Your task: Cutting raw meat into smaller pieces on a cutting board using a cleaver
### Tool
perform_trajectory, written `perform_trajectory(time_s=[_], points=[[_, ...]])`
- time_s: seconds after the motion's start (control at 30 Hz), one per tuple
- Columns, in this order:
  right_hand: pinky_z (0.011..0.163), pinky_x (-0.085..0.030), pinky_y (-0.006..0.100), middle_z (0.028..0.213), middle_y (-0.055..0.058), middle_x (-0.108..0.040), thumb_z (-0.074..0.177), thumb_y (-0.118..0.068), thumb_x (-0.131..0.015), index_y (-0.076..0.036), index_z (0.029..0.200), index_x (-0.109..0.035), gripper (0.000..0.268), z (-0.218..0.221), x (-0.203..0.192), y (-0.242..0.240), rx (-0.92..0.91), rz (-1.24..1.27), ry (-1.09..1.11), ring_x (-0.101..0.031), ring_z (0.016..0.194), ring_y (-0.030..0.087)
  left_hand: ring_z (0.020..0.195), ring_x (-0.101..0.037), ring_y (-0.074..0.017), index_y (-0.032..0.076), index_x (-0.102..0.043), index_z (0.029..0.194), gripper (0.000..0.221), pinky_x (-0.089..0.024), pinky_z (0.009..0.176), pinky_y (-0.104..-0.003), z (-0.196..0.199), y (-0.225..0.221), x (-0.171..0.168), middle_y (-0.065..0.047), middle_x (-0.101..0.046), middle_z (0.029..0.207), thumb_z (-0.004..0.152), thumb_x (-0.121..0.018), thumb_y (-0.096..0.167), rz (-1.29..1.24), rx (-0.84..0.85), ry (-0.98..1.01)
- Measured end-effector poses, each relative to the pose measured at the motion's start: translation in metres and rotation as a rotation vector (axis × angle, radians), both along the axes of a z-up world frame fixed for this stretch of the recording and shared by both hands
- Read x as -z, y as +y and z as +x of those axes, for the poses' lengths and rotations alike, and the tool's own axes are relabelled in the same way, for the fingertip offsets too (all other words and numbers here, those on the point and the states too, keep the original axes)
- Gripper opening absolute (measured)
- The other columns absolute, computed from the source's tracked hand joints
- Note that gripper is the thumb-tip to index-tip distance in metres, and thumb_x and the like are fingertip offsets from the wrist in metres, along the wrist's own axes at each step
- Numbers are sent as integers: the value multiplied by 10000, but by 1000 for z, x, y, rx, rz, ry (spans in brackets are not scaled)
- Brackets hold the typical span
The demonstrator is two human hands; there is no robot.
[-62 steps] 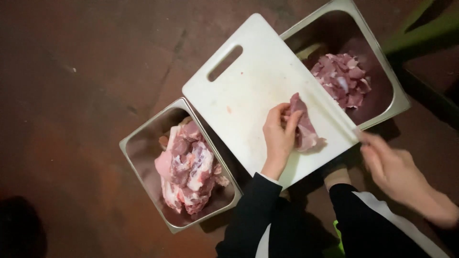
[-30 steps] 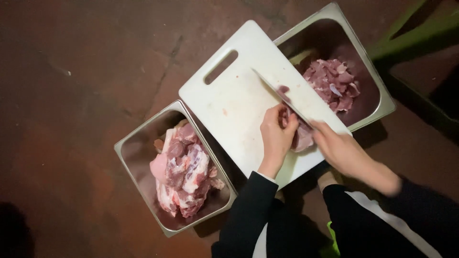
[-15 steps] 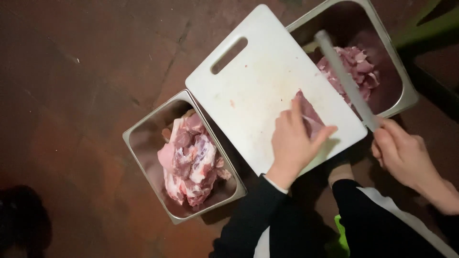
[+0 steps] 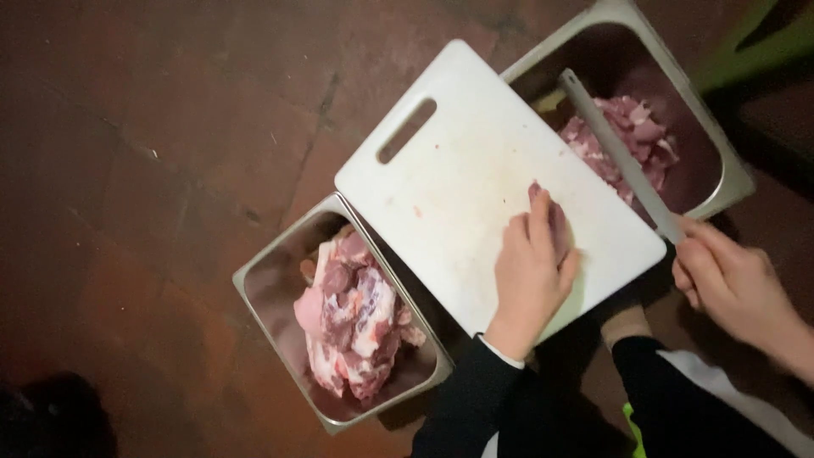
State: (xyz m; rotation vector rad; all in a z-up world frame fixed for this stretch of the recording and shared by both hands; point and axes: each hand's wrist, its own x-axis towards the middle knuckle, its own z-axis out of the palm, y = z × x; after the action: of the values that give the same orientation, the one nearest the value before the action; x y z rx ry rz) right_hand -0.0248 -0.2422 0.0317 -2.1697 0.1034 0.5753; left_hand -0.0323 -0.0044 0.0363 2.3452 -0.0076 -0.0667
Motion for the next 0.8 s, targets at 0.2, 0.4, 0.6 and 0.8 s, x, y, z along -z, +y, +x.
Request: perform_trajectory(time_s=[0.2, 0.4, 0.6, 0.8], points=[[711, -495, 345, 619, 50, -694, 1014, -154, -525, -227, 1573, -585, 567, -11, 18, -13, -57, -154, -115, -599, 514, 206, 627, -651, -193, -7, -454, 1349, 417, -613, 468, -268, 7, 37, -32, -199, -661, 1081, 982, -576, 151, -729, -223, 442], [958, -532, 357, 1423, -13, -668, 904, -299, -591, -302, 1508, -538, 606, -23, 27, -14, -368, -239, -207, -725, 1128, 217, 1138, -476, -380, 20, -638, 1249, 335, -478, 951, -480, -14, 43, 19, -230, -511, 1262, 969, -660, 202, 16, -282, -27], [513, -500, 390, 630, -104, -573, 896, -467, -561, -410, 1515, -490, 625, -48, 18, -14, -554, -471, -444, -622, 575, 139, 1137, -583, -427, -158, -653, 1172, 409, -501, 1135, -539, -23, 30, 20, -238, -661, 1169, 830, -863, -79, 113, -15, -422], [497, -491, 349, 642, -94, -524, 884, -621, -489, -488, 1559, -430, 690, -60, 22, -31, -647, -799, -495, -646, 549, 158, 1164, -550, -406, -115, -680, 1126, 196, -401, 1132, -676, -43, 26, 54, -242, -640, 1198, 944, -720, -56, 269, -44, -475]])
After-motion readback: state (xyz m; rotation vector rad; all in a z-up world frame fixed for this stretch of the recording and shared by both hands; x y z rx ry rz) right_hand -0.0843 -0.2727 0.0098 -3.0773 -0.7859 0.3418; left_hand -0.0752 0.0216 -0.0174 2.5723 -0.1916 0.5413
